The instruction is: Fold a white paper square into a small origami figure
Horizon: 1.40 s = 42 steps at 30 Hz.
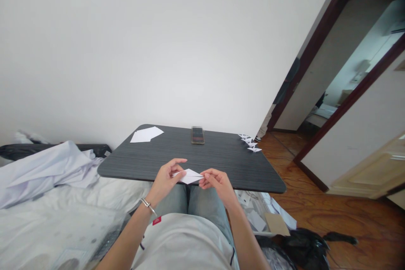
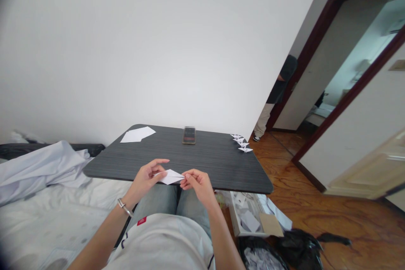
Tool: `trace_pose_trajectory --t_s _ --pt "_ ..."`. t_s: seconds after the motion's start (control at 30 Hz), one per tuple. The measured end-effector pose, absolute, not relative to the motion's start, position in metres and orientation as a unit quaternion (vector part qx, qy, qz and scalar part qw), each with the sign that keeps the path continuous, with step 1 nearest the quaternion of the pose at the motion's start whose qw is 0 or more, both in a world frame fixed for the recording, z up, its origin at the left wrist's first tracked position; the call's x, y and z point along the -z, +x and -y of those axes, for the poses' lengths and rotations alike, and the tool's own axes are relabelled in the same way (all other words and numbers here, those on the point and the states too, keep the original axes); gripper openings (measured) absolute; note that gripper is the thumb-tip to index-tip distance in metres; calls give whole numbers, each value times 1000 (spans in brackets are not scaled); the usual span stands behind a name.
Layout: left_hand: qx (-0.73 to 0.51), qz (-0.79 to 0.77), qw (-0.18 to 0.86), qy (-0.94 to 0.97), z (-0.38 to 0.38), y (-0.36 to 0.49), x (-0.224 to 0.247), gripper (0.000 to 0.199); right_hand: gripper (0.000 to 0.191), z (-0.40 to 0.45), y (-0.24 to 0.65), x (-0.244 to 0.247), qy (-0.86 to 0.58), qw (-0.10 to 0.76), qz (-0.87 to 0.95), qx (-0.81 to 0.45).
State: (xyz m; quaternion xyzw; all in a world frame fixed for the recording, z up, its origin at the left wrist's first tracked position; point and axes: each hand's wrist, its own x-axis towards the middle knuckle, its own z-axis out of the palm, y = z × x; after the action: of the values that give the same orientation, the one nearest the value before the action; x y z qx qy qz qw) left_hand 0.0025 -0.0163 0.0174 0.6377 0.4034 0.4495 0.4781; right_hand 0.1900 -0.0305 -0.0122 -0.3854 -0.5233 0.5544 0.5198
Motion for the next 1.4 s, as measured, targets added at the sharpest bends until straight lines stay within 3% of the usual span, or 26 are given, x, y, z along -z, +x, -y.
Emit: trace_pose_trajectory --t_s 0.2,0.5,0.9,1.4 --pt "-436 -381 473 664 15 4 -10 31 25 33 179 10 -399 524 492 -569" --pt "-371 -381 375 759 19 2 -18 17 26 33 177 11 -401 530 482 -571" --pt "-399 -371 455 705 19 7 -11 16 27 39 170 7 -415 503 455 -606" --pt "-367 -358 467 720 20 8 -15 15 24 42 172 7 -420 509 511 -552"
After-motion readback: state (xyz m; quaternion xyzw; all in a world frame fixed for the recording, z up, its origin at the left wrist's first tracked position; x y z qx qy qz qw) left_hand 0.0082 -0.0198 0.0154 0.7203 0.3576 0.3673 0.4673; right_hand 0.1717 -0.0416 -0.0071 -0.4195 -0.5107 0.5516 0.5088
